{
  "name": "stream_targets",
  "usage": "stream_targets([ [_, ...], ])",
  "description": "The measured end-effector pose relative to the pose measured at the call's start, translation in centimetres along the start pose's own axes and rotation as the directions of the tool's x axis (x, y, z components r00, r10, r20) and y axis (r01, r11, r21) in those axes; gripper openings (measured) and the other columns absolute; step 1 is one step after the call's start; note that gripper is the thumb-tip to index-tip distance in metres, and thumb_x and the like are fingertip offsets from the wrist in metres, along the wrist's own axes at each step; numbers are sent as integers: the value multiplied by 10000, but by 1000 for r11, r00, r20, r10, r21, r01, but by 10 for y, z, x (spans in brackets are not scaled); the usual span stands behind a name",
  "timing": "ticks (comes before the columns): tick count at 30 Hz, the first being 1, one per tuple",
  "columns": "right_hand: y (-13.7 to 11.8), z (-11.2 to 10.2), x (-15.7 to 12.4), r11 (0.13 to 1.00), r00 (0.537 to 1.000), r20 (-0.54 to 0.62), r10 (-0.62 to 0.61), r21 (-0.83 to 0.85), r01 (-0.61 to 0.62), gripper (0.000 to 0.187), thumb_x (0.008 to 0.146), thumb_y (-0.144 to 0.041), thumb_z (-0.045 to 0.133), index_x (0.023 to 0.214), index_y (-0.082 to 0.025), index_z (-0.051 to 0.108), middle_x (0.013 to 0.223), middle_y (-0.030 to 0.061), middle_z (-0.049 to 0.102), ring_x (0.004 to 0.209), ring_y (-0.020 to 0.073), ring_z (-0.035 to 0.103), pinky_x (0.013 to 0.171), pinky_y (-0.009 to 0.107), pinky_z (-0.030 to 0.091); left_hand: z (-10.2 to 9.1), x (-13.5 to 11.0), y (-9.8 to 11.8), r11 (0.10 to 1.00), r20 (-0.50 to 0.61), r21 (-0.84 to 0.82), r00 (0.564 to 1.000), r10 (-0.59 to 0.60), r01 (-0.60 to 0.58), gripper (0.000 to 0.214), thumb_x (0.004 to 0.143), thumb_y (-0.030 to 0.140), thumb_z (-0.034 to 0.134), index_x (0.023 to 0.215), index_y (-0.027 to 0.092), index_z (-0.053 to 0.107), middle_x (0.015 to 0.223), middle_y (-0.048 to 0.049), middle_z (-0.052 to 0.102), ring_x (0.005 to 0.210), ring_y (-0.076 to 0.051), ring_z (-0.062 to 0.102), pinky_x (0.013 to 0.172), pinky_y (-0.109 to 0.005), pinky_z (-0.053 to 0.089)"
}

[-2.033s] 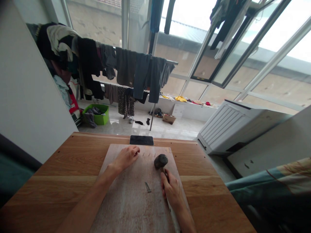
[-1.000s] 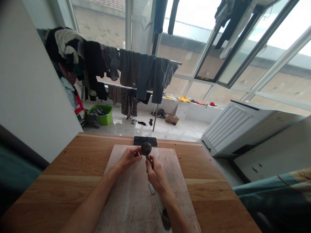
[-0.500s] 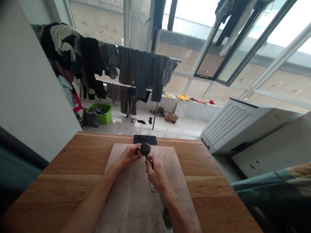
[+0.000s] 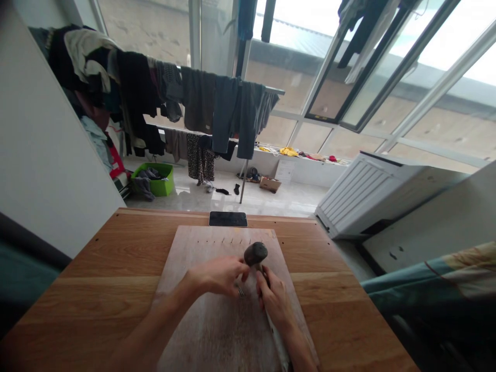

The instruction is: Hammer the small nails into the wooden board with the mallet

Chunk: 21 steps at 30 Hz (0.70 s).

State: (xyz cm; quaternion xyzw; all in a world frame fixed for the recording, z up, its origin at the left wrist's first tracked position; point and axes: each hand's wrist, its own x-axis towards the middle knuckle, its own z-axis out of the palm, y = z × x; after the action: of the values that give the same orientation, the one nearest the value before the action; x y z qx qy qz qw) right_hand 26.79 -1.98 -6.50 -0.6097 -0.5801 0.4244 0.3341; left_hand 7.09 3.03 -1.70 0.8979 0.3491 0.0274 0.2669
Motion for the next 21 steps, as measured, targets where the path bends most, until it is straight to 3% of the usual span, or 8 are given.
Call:
stream_targets([
  [4, -1, -2, 0, 999, 1000, 18, 25, 28, -25, 393, 859, -610, 514, 799, -225, 561, 538, -60, 495, 362, 136, 516, 353, 241, 402, 12, 7, 12, 998, 95, 67, 995, -10, 4, 144, 704, 260, 731, 833, 197, 726, 919, -58, 712, 750, -210, 647, 545, -280, 405],
  [9, 2, 2, 0, 1000, 1000, -6, 25, 18, -24, 400, 856, -601, 517, 895, -210, 597, 538, -65, 491, 355, 136, 503, 335, 236, 381, 12, 8, 3, 999, 46, 24, 999, -25, 24, 91, 683, 222, 744, 762, 182, 721, 895, -56, 714, 718, -200, 641, 524, -277, 388],
  [14, 3, 3, 1, 999, 999, -6, 36, 20, -35, 394, 854, -585, 522, 923, -207, 608, 557, -58, 500, 363, 138, 501, 342, 243, 392, 4, 0, -16, 988, -57, -19, 987, -152, 151, 83, 656, 148, 716, 726, 192, 707, 851, -42, 700, 718, -195, 632, 544, -265, 394],
  [18, 3, 2, 1, 999, 999, -6, 51, 0, -51, 389, 855, -578, 523, 932, -207, 609, 567, -56, 505, 380, 137, 508, 351, 239, 386, -1, -6, -37, 965, -80, -203, 979, -186, 167, 121, 650, 111, 685, 723, 203, 713, 738, -3, 688, 676, -165, 624, 562, -235, 412],
  [21, 3, 2, 1, 998, 998, -3, 65, -9, -65, 408, 857, -577, 515, 980, -199, 606, 575, -58, 504, 391, 137, 510, 356, 239, 393, -4, -10, -58, 923, -225, -377, 959, -172, 77, 117, 695, 109, 629, 739, 186, 704, 707, 3, 684, 684, -149, 630, 595, -218, 435],
])
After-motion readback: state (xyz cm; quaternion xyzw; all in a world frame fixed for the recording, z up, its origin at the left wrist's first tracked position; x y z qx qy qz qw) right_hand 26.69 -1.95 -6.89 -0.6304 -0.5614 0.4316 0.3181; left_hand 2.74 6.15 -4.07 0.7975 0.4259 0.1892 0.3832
